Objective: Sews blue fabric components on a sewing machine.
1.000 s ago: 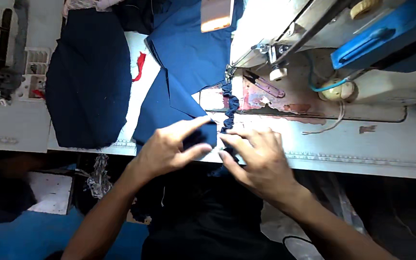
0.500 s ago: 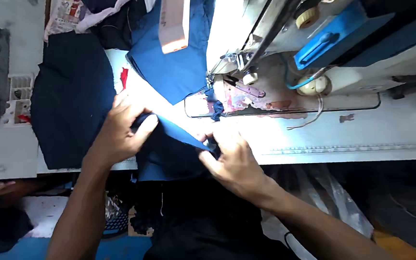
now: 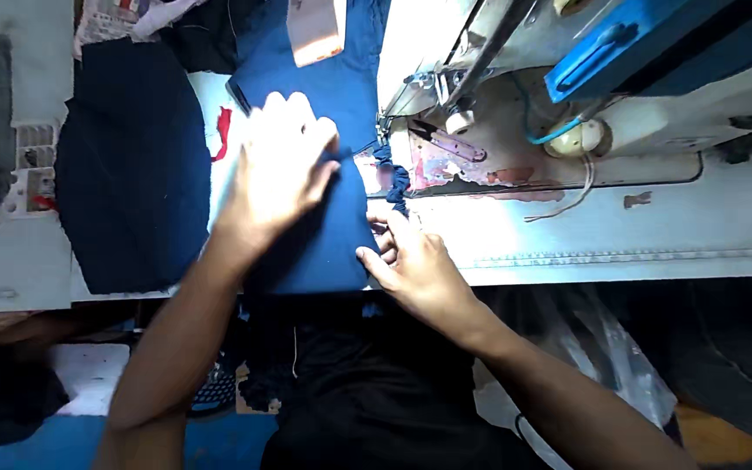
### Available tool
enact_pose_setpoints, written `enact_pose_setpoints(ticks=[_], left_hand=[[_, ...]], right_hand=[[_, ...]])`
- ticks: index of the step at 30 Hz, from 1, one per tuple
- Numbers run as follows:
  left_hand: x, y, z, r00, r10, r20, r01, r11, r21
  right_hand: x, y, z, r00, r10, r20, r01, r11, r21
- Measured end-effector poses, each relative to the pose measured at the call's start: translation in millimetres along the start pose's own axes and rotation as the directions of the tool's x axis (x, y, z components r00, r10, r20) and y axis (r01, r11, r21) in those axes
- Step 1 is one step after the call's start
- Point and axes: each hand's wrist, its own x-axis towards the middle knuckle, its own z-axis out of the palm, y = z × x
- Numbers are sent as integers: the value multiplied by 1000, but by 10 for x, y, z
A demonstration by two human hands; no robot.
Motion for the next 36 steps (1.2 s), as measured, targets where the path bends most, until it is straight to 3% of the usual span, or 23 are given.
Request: enact_pose_setpoints(ticks=[2, 4, 6, 8, 13, 16, 21, 24, 27, 31, 36], left_hand=[[-100, 301, 212, 990, -140, -14, 136, 978, -156], [-149, 429, 342, 947, -292, 135, 317, 918, -239], [-124, 476, 387, 881, -406, 241, 447, 882, -149], [-71, 471, 358, 841, -448, 303, 493, 866, -89], [-109, 478, 277, 857, -412, 310, 477, 861, -177], [-181, 462, 318, 874, -365, 322, 464, 825, -324], [-248, 357, 380, 882, -346, 321, 471, 691, -549], [-262, 298, 392, 891, -314, 328, 453, 556, -697], [-259, 260, 376, 897, -297, 328, 436, 473, -766], [-273, 230, 360, 909, -269, 318, 407, 409, -817], [-282, 209, 378, 921, -233, 312, 385, 431, -816]], right_hand=[[-32, -3, 19, 999, -15, -35, 15, 1000, -12], [-72, 0, 35, 998, -26, -62, 24, 999, -32], [-116, 7, 61, 996, -52, -71, 49, 998, -47], [-165, -15, 110, 990, -103, -94, 98, 994, -53], [-291, -8, 196, 978, -177, -112, 171, 983, -61], [-339, 21, 192, 980, -176, -93, 174, 984, -37], [-381, 43, 112, 988, -145, -49, 145, 989, 2], [-363, 45, 71, 981, -157, -112, 164, 985, 57], [-326, 61, 69, 957, -238, -168, 232, 971, -50], [-294, 95, 63, 967, -224, -124, 192, 955, -225], [-244, 2, -76, 992, -91, -86, 91, 996, 4]])
